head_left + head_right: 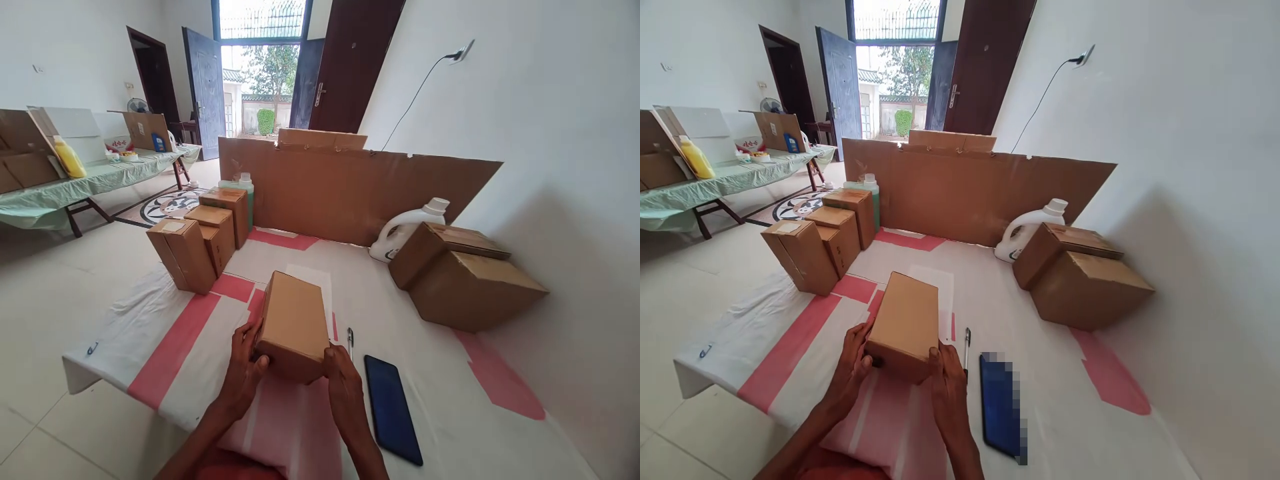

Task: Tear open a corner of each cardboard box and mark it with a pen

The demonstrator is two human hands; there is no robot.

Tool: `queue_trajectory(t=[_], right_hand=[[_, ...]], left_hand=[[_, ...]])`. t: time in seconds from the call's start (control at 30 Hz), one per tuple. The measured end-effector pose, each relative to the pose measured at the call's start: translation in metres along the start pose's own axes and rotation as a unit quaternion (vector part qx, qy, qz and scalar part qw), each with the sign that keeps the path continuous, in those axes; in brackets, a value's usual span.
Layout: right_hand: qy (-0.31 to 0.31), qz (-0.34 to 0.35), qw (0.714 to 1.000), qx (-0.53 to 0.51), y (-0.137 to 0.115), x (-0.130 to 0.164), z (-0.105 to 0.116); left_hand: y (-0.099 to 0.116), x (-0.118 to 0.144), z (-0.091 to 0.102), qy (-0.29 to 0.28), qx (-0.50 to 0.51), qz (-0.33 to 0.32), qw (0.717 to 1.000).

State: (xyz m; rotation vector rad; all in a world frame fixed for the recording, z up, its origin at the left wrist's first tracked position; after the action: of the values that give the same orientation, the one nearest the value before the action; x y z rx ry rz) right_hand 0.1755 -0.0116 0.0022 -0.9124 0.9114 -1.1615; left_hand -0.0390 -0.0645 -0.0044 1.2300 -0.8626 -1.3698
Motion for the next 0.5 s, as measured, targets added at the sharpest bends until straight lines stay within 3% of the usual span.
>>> queue_trajectory(t=[0.13,0.27,0.37,0.5], right_hand=[[-0.033,-0.014,0.997,-0.065,0.002,0.001,-0.006],[0.0,0.001,0.998,-0.06,-0.021,0.004,0.01],[0.036,0.001,0.999,-0.032,-0.042,0.006,0.026],[0.025,0.019,0.999,-0.005,-0.069,0.014,0.03]], left_hand=[[0.01,0.0,0.004,-0.018,0.003,0.0,1.0],[0.039,-0.001,0.011,-0.018,-0.033,-0.061,0.997],[0.058,-0.006,0.017,0.002,-0.049,-0.102,0.994],[0.07,-0.018,0.023,0.058,-0.026,-0.104,0.993]])
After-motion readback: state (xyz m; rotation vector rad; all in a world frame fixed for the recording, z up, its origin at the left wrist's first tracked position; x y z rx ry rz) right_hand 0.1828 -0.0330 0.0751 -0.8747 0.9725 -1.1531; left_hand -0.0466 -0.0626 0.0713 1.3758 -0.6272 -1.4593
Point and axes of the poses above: each hand's wrist, its own x-axis away from the middle knuckle, its own z-axis out of the back of the hand, y = z × x, the point moved 5 cm from there along -x, towards the middle knuckle, and after that the axes turned 6 degrees about -y, right-handed, at the moved point
